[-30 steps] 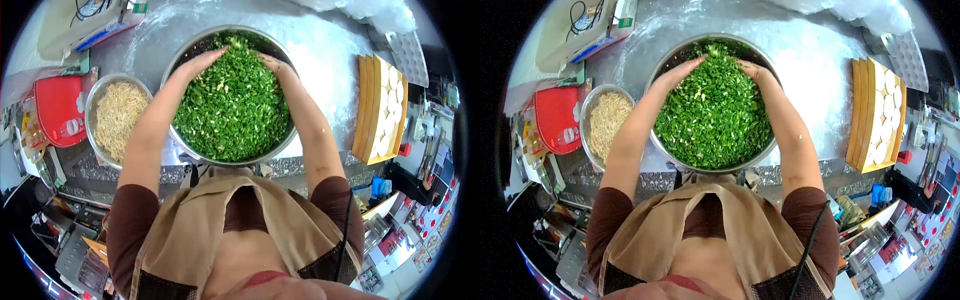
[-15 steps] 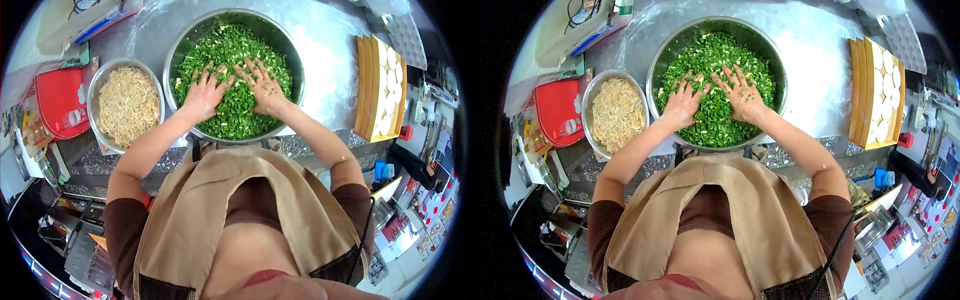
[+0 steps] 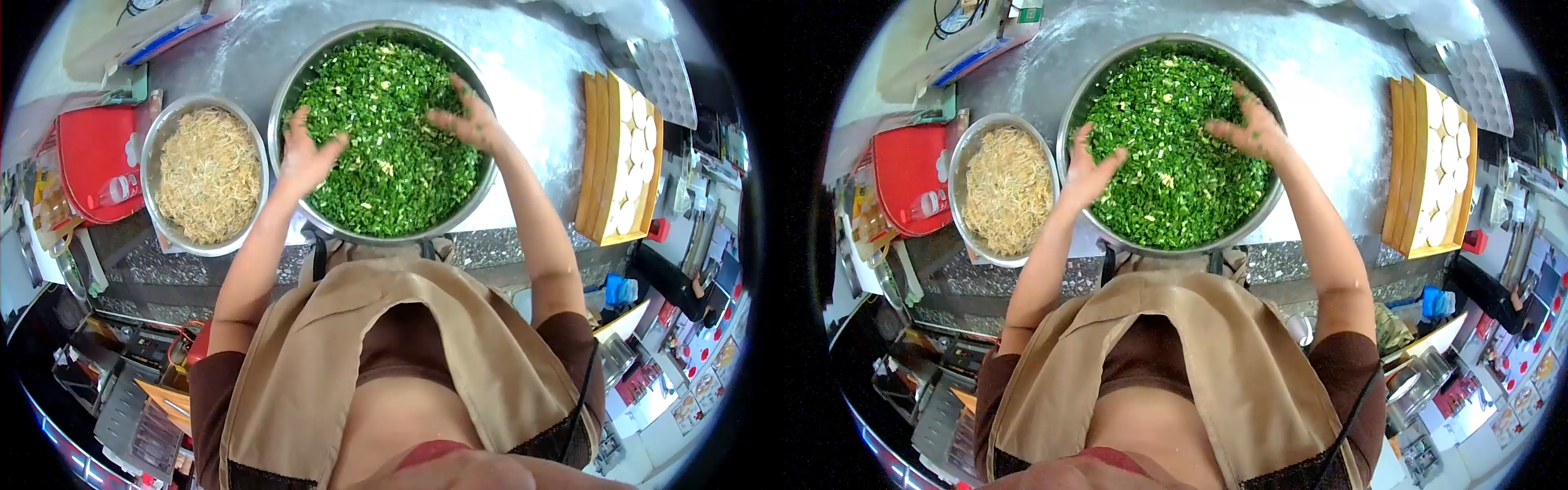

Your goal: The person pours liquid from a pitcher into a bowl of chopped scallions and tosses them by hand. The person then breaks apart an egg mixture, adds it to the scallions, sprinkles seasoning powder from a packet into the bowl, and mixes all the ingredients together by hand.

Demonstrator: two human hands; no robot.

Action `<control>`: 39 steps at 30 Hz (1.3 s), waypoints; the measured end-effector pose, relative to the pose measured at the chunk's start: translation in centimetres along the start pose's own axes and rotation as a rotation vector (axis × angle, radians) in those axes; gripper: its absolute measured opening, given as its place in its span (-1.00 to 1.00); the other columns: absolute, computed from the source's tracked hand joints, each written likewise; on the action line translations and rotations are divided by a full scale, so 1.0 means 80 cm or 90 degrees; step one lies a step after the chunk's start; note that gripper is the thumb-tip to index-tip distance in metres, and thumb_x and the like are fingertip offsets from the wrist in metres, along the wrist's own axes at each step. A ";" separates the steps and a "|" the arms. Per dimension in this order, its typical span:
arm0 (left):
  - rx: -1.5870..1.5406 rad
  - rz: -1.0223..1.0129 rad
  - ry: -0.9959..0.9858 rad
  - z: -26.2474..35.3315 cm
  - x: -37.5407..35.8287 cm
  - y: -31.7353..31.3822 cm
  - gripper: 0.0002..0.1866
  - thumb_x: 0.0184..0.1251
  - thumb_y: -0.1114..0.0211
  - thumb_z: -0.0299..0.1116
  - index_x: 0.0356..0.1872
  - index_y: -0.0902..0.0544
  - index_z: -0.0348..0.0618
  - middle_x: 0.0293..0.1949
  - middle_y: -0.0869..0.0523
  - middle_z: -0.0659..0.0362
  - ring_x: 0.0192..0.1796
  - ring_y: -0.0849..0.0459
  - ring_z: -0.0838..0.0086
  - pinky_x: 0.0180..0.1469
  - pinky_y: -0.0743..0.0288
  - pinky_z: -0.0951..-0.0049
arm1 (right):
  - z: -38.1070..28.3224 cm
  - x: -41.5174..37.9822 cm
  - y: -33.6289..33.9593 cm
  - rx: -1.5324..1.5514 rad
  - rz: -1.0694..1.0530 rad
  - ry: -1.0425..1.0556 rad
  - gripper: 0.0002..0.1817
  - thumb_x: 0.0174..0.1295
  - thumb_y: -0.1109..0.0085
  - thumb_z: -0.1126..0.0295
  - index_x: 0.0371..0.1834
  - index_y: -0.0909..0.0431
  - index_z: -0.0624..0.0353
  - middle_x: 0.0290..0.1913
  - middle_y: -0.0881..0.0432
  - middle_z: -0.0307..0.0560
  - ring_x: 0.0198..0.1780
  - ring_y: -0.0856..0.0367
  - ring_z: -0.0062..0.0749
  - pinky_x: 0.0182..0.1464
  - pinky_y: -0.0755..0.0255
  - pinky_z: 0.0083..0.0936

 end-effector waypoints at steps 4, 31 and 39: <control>-0.260 -0.090 0.212 -0.021 0.079 -0.026 0.22 -0.15 -0.06 0.39 0.23 0.36 -0.40 0.28 0.20 -0.19 0.35 0.21 0.14 0.29 0.23 0.15 | 0.045 0.144 -0.048 0.392 -0.212 0.279 0.00 -0.11 0.33 -0.45 0.33 0.23 -0.06 0.34 0.22 0.10 0.35 0.24 -0.08 0.32 0.25 -0.13; -0.053 -0.295 -0.176 0.024 0.018 0.023 -0.20 0.05 -0.03 0.23 0.11 -0.31 -0.31 0.16 -0.27 -0.11 0.23 -0.21 0.17 0.20 -0.10 0.31 | -0.066 -0.030 0.022 0.030 -0.169 0.152 -0.12 -0.17 -0.01 -0.34 0.01 -0.38 0.26 -0.04 -0.44 0.20 0.03 -0.40 -0.07 0.06 -0.28 -0.17; -0.158 -0.307 0.164 0.029 0.131 -0.032 -0.23 0.08 0.19 0.31 0.29 0.05 0.22 0.34 0.21 0.11 0.36 0.28 0.18 0.21 0.35 -0.17 | 0.176 0.197 -0.082 -0.030 -0.185 -0.083 -0.14 -0.05 0.10 -0.31 0.30 0.03 -0.16 0.35 0.14 -0.12 0.35 0.22 -0.12 0.28 0.25 -0.05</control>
Point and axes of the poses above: each hand's wrist, its own x-axis towards the middle knuckle, its own y-axis out of the back of the hand, z = x × y, the point moved 3 cm from there along x, towards the middle knuckle
